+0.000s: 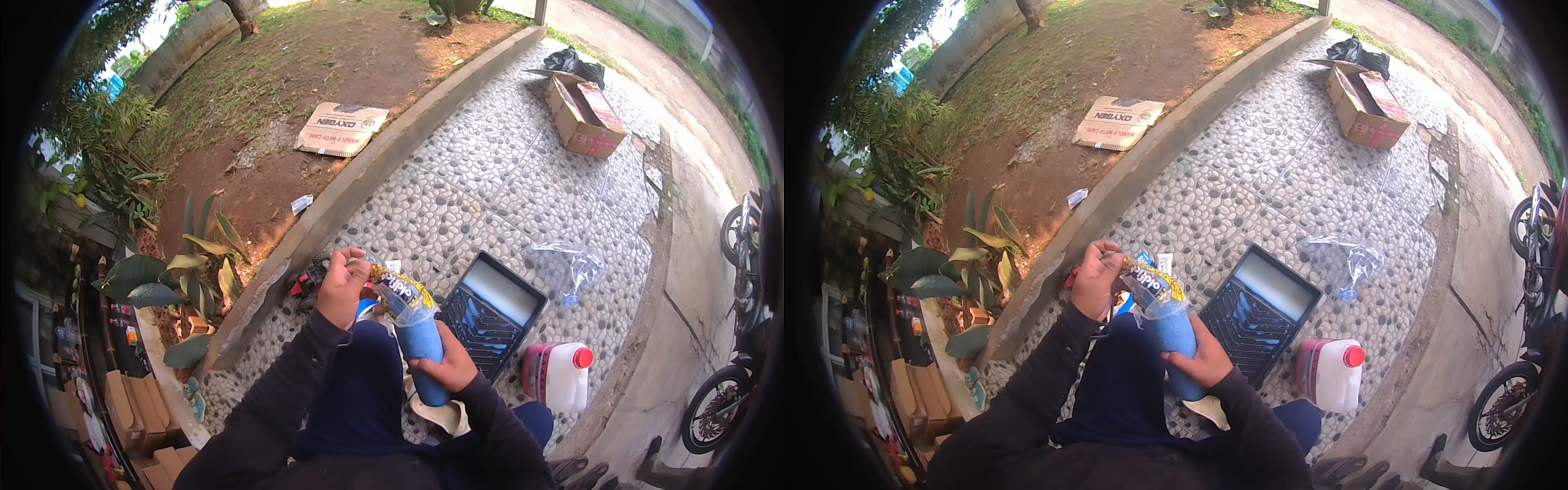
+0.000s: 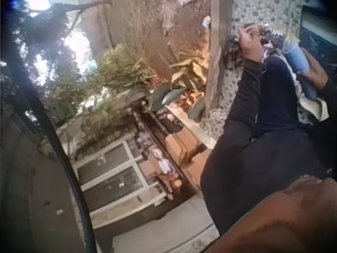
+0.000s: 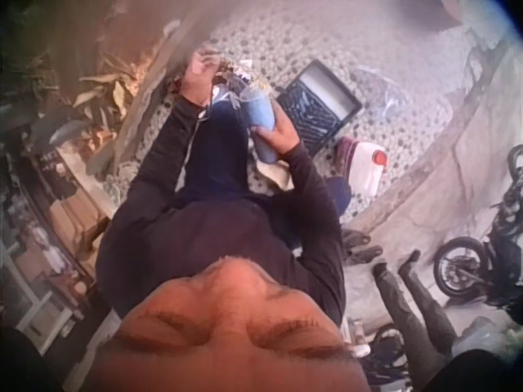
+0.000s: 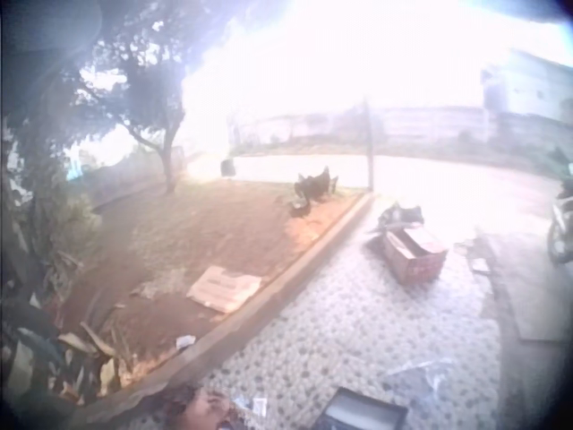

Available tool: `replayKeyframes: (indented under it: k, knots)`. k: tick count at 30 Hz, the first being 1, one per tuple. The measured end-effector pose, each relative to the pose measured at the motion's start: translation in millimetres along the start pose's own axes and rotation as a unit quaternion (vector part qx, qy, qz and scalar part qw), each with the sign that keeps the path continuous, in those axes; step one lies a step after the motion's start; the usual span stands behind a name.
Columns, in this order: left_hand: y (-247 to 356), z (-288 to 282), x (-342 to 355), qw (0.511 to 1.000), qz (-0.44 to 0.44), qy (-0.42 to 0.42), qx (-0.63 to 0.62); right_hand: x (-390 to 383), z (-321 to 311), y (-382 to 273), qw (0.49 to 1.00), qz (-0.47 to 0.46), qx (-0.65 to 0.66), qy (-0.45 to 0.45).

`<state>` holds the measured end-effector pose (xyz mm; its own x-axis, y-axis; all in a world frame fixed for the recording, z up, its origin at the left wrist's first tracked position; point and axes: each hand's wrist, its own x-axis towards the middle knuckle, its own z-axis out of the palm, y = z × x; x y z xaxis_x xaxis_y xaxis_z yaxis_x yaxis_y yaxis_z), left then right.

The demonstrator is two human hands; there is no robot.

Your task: The person sits on a paved outdoor area and prepares painting supplies. They open a white paint container, pour paint into a black tray, and assemble a blue paint roller by attaching it to a handle. The person then carries the tray and roller into a room where another person is painting a wall.

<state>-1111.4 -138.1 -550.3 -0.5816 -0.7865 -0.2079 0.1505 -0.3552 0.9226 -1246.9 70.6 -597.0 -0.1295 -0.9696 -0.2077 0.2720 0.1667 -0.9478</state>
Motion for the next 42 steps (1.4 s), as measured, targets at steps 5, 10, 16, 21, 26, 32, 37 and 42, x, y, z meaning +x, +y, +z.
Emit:
replayKeyframes:
  k: [5, 10, 16, 21, 26, 32, 37, 42]
  knots:
    - [14.0, 21.9, -8.1, 0.946, -0.041, -0.185, 0.264, 10.2, -10.6, -1.4, 0.999, -0.03, -0.027, 0.01]
    - [-0.3, 43.0, -1.8, 0.905, 0.012, -0.146, 0.4, 15.0, -8.9, 2.3, 0.991, -0.092, 0.026, 0.096]
    - [-11.7, 39.4, -5.8, 0.955, -0.006, -0.078, 0.285, 15.8, -4.7, -11.1, 0.986, -0.083, 0.042, 0.141]
    - [-22.6, 34.1, -6.1, 0.987, -0.085, 0.012, 0.133, 14.0, -19.7, -6.5, 0.986, -0.118, 0.081, 0.09]
    - [-25.3, 37.5, -0.5, 0.974, 0.021, 0.038, 0.221, 8.4, -35.8, 2.7, 0.989, -0.078, 0.123, 0.019]
    - [-15.4, 53.0, -14.7, 0.898, 0.158, 0.139, 0.387, 2.2, -40.5, 7.6, 0.988, -0.107, 0.113, -0.02]
    - [4.9, 64.2, -59.3, 0.838, 0.186, 0.004, 0.513, 1.6, -46.6, 17.8, 0.984, -0.106, 0.144, -0.014]
    - [0.9, 78.2, -68.0, 0.772, 0.283, -0.026, 0.568, -1.0, -39.9, 2.8, 0.986, -0.115, 0.12, -0.019]
